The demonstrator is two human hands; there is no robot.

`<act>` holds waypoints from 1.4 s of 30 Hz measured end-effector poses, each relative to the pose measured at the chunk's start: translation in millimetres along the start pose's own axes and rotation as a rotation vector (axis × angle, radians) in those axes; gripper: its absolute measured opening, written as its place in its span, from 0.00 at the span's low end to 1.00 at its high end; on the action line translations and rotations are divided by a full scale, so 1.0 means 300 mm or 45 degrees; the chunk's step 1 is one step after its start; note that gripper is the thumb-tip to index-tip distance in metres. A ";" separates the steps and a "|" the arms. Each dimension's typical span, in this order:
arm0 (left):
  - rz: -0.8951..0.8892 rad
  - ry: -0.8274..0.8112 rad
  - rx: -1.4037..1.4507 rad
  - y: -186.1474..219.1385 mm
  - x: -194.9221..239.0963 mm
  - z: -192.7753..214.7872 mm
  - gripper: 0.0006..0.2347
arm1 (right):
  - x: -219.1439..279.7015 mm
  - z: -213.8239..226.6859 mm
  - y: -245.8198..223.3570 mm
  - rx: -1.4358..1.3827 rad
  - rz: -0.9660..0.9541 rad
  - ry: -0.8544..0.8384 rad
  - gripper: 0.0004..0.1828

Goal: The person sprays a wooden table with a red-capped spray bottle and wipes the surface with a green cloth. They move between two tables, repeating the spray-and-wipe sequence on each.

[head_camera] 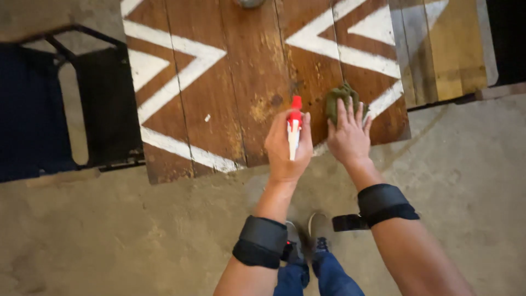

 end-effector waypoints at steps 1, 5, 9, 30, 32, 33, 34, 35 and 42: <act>-0.014 0.001 0.001 0.002 -0.023 -0.007 0.06 | -0.024 0.007 0.000 -0.006 0.002 0.012 0.36; 0.085 -0.146 0.006 -0.008 -0.088 -0.076 0.07 | -0.073 0.023 0.028 0.048 -0.019 -0.014 0.39; 0.147 -0.191 0.002 -0.019 -0.166 -0.148 0.07 | -0.172 0.023 0.055 0.059 0.004 -0.007 0.40; 0.053 0.035 0.051 -0.049 -0.558 -0.432 0.06 | -0.631 0.039 0.050 0.053 0.169 0.171 0.35; 0.087 0.045 0.048 -0.064 -0.575 -0.452 0.07 | -0.623 0.053 0.036 0.001 0.235 0.150 0.36; 0.123 0.053 0.047 -0.076 -0.584 -0.461 0.07 | -0.619 0.059 0.023 -0.049 0.298 0.129 0.36; 0.107 0.063 0.059 -0.081 -0.597 -0.472 0.07 | -0.652 0.080 0.032 -0.043 0.307 0.149 0.36; 0.111 0.078 0.041 -0.093 -0.611 -0.482 0.07 | -0.686 0.078 0.035 -0.023 0.331 0.071 0.37; 0.028 0.097 -0.171 -0.116 -0.651 -0.400 0.05 | -0.867 0.092 0.072 0.060 0.034 0.126 0.38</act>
Point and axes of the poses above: each hand's wrist, its own x-axis away from the middle knuckle, its own z-axis out of the back of the hand, y = z × x, the point moved 8 cm from there along -x, towards the middle knuckle
